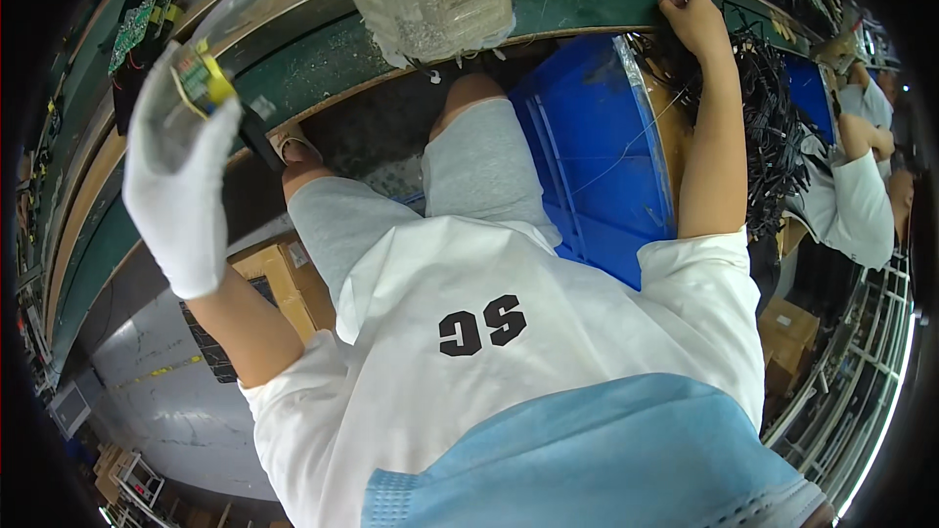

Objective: Assembling and inspecting small electronic components on an assembly line and then packaging them.

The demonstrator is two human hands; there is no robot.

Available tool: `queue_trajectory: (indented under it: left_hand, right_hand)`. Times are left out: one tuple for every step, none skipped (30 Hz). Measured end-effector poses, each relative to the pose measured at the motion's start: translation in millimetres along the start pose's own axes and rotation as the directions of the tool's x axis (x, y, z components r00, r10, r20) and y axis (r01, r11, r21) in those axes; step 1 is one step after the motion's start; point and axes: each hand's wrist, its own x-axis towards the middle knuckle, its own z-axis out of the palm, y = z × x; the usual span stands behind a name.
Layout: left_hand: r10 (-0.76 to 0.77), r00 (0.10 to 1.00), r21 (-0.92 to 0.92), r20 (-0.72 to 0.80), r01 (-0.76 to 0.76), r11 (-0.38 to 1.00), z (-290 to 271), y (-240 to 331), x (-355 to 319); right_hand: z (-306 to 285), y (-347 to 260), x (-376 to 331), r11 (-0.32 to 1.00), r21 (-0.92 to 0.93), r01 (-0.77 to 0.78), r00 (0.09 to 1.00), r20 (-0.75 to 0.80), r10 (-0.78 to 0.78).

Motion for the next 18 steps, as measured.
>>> queue_trajectory:
  left_hand:
    - [-0.016,0.998,-0.068,0.057,0.020,0.997,-2,-8,-11]
    - [-0.027,0.993,-0.137,0.118,0.043,0.990,-2,-17,-21]
    - [-0.037,0.993,-0.142,0.112,0.053,0.989,-2,-24,-32]
    - [-0.077,0.988,-0.185,0.136,0.101,0.978,0,-31,-42]
    - [-0.113,0.980,-0.228,0.163,0.149,0.962,3,-39,-50]
    - [-0.119,0.979,-0.236,0.166,0.156,0.959,8,-49,-56]
    - [-0.167,0.971,-0.313,0.173,0.215,0.925,12,-61,-62]
    - [-0.214,0.959,-0.385,0.186,0.272,0.882,15,-72,-67]
    - [-0.258,0.944,-0.453,0.203,0.325,0.830,18,-81,-71]
    - [-0.300,0.928,-0.516,0.223,0.373,0.771,21,-86,-73]
    - [-0.301,0.926,-0.518,0.228,0.378,0.767,24,-88,-74]
    - [-0.291,0.920,-0.519,0.264,0.389,0.761,28,-90,-74]
    - [-0.279,0.913,-0.519,0.298,0.400,0.755,32,-90,-73]
    - [-0.272,0.908,-0.519,0.320,0.408,0.751,35,-91,-74]
    - [-0.264,0.902,-0.519,0.341,0.414,0.747,38,-90,-75]
    - [-0.269,0.904,-0.521,0.333,0.414,0.747,41,-87,-75]
    - [-0.253,0.894,-0.517,0.370,0.424,0.743,44,-82,-75]
    - [-0.234,0.883,-0.512,0.408,0.433,0.742,48,-75,-74]
  right_hand:
    - [-2,1,0,0.997,0.070,-0.015,0.999,-0.034,0.017]
    - [-5,3,-3,0.990,0.140,-0.031,0.997,-0.066,0.040]
    - [-11,5,-6,0.991,0.130,-0.023,0.998,-0.062,0.031]
    - [-20,8,-9,0.968,0.242,-0.070,0.995,-0.053,0.086]
    - [-29,10,-13,0.929,0.350,-0.118,0.989,-0.038,0.140]
    - [-42,7,-22,0.874,0.468,-0.130,0.984,-0.051,0.174]
    - [-54,4,-31,0.804,0.578,-0.136,0.976,-0.060,0.209]
    - [-63,5,-35,0.809,0.570,-0.141,0.975,-0.060,0.212]
    - [-72,8,-38,0.702,0.712,-0.031,0.957,-0.182,0.227]
    - [-81,9,-41,0.573,0.814,0.100,0.919,-0.296,0.260]
    - [-90,5,-46,0.513,0.832,0.213,0.893,-0.379,0.244]
    - [-99,-2,-52,0.447,0.834,0.325,0.856,-0.460,0.235]
    - [-109,-10,-60,0.452,0.832,0.323,0.856,-0.460,0.235]
    - [-117,-22,-65,0.398,0.817,0.417,0.825,-0.524,0.213]
    - [-122,-33,-73,0.339,0.794,0.505,0.787,-0.585,0.196]
    - [-125,-40,-81,0.319,0.793,0.519,0.798,-0.584,0.152]
    - [-128,-47,-91,0.297,0.793,0.532,0.806,-0.582,0.108]
    - [-129,-53,-101,0.290,0.795,0.533,0.809,-0.579,0.103]
